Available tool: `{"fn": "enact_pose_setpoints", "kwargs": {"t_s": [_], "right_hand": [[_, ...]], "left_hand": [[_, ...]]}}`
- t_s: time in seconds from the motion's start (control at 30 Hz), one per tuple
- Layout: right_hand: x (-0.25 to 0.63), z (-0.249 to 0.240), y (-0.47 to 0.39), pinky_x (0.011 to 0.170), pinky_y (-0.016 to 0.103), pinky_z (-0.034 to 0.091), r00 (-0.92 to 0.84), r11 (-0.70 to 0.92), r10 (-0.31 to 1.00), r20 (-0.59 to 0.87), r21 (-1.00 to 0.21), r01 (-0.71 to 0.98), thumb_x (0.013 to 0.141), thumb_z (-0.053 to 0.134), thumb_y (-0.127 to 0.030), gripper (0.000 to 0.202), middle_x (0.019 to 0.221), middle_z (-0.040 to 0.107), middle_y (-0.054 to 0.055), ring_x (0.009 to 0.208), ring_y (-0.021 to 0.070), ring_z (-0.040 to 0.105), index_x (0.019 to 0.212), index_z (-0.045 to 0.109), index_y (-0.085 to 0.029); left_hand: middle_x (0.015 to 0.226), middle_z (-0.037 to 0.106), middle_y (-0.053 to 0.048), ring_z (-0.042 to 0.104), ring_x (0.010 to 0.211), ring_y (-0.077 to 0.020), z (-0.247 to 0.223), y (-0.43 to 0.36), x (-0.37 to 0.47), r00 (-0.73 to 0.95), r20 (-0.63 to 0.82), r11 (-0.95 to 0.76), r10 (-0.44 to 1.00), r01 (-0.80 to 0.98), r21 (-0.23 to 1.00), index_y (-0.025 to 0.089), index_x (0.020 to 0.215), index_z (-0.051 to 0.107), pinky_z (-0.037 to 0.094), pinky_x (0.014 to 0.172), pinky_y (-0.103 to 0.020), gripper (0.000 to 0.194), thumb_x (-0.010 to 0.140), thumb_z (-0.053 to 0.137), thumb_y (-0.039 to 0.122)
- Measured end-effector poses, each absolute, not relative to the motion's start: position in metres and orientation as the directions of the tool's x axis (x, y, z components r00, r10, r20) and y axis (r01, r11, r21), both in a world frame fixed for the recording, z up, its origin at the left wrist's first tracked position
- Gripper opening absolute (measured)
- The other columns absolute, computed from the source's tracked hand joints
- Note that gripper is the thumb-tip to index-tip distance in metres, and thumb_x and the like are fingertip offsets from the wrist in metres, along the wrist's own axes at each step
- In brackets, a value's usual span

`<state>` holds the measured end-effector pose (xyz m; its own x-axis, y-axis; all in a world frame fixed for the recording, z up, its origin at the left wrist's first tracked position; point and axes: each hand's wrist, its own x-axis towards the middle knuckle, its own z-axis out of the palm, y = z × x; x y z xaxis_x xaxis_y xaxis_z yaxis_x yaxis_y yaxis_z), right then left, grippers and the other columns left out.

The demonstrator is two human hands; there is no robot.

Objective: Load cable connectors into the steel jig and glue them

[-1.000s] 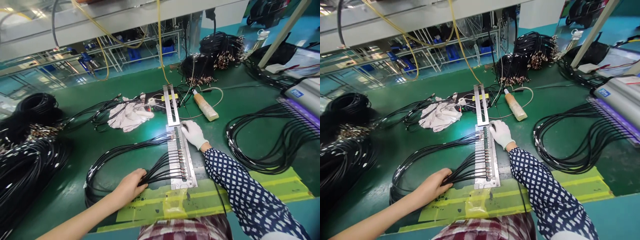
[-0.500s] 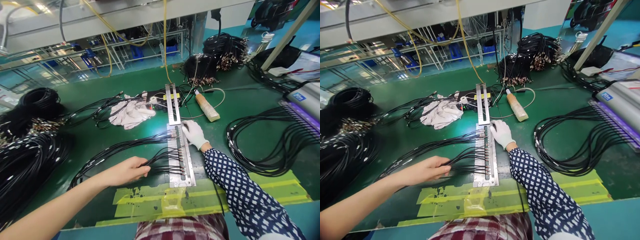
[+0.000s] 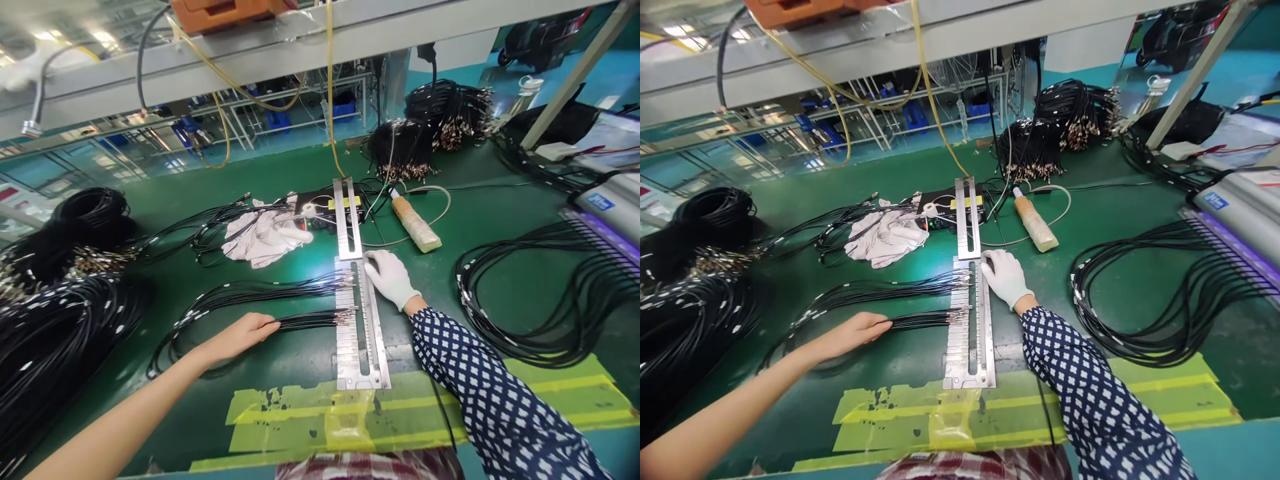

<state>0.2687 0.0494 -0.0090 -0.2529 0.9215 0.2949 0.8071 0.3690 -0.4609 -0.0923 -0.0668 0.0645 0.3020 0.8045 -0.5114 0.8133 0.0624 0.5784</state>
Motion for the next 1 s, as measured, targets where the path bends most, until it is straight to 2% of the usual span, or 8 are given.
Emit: {"fn": "enact_pose_setpoints", "kwargs": {"t_s": [0.13, 0.27, 0.37, 0.47, 0.57, 0.67, 0.9, 1.0], "right_hand": [[0.269, -0.011, 0.05, 0.093, 0.037, 0.042, -0.253, 0.377, 0.918, 0.304, -0.479, 0.793, 0.096, 0.045, -0.036, 0.032, 0.118, 0.065, 0.009, 0.105, 0.0271, 0.056, 0.12, 0.06, -0.022], [0.27, -0.014, 0.052, 0.093, 0.039, 0.042, -0.251, 0.384, 0.915, 0.315, -0.494, 0.78, 0.096, 0.044, -0.035, 0.032, 0.118, 0.065, 0.01, 0.105, 0.0279, 0.056, 0.12, 0.06, -0.022], [0.27, -0.015, 0.054, 0.093, 0.04, 0.042, -0.248, 0.386, 0.914, 0.321, -0.504, 0.772, 0.095, 0.045, -0.036, 0.032, 0.117, 0.065, 0.009, 0.105, 0.0281, 0.057, 0.119, 0.06, -0.022], [0.271, -0.015, 0.055, 0.093, 0.041, 0.042, -0.243, 0.383, 0.916, 0.319, -0.517, 0.765, 0.094, 0.046, -0.037, 0.032, 0.116, 0.065, 0.009, 0.104, 0.0286, 0.057, 0.118, 0.061, -0.022], [0.271, -0.015, 0.055, 0.094, 0.043, 0.042, -0.24, 0.379, 0.919, 0.312, -0.54, 0.751, 0.094, 0.046, -0.037, 0.032, 0.116, 0.065, 0.01, 0.105, 0.0294, 0.056, 0.117, 0.062, -0.022], [0.27, -0.017, 0.055, 0.097, 0.046, 0.041, -0.231, 0.371, 0.925, 0.303, -0.586, 0.72, 0.093, 0.048, -0.037, 0.032, 0.117, 0.065, 0.01, 0.107, 0.0297, 0.056, 0.117, 0.062, -0.022], [0.283, 0.019, 0.053, 0.099, 0.043, 0.049, -0.232, 0.336, 0.94, 0.25, -0.8, 0.498, 0.094, 0.042, -0.054, 0.049, 0.13, 0.06, 0.013, 0.113, 0.0255, 0.06, 0.128, 0.055, -0.02], [0.284, 0.057, 0.034, 0.093, 0.039, 0.054, -0.386, 0.344, 0.901, 0.199, -0.869, 0.355, 0.093, 0.044, -0.06, 0.054, 0.127, 0.064, 0.013, 0.11, 0.0241, 0.065, 0.129, 0.056, -0.02]], "left_hand": [[0.07, 0.051, 0.002, 0.047, 0.066, -0.0148, 0.063, -0.063, -0.102, 0.382, -0.431, -0.049, 0.818, 0.792, 0.608, 0.017, 0.077, 0.054, 0.034, 0.061, -0.024, 0.046, 0.089, 0.049, 0.062], [0.071, 0.057, -0.003, 0.056, 0.069, -0.02, 0.058, -0.045, -0.1, 0.358, -0.289, -0.288, 0.888, 0.922, 0.258, 0.018, 0.076, 0.055, 0.04, 0.066, -0.029, 0.042, 0.094, 0.044, 0.054], [0.115, 0.061, -0.015, 0.056, 0.111, -0.0327, 0.054, -0.021, -0.092, 0.37, -0.16, -0.355, 0.915, 0.928, 0.115, 0.017, 0.106, 0.059, 0.041, 0.094, -0.042, 0.034, 0.088, 0.058, 0.045], [0.143, 0.045, -0.018, 0.041, 0.133, -0.0349, 0.054, 0.004, -0.08, 0.444, -0.152, -0.437, 0.883, 0.896, 0.078, 0.017, 0.136, 0.043, 0.033, 0.108, -0.044, 0.069, 0.076, 0.07, 0.038], [0.117, 0.063, -0.013, 0.061, 0.108, -0.0294, 0.051, 0.016, -0.066, 0.48, -0.233, -0.484, 0.846, 0.874, 0.045, 0.016, 0.125, 0.053, 0.045, 0.093, -0.037, 0.051, 0.076, 0.066, 0.026], [0.09, 0.067, -0.01, 0.066, 0.085, -0.0269, 0.045, 0.01, -0.054, 0.45, -0.266, -0.471, 0.853, 0.882, -0.019, 0.016, 0.1, 0.061, 0.047, 0.079, -0.036, 0.024, 0.076, 0.059, 0.013], [0.097, 0.065, -0.01, 0.064, 0.091, -0.0258, 0.089, -0.035, -0.05, 0.464, -0.199, -0.496, 0.863, 0.852, -0.168, 0.017, 0.098, 0.059, 0.044, 0.075, -0.035, 0.019, 0.083, 0.051, 0.009], [0.094, 0.064, -0.009, 0.062, 0.088, -0.025, 0.118, -0.064, -0.032, 0.543, -0.137, -0.56, 0.829, 0.801, -0.213, 0.018, 0.097, 0.058, 0.043, 0.075, -0.036, 0.016, 0.085, 0.052, 0.01]]}}
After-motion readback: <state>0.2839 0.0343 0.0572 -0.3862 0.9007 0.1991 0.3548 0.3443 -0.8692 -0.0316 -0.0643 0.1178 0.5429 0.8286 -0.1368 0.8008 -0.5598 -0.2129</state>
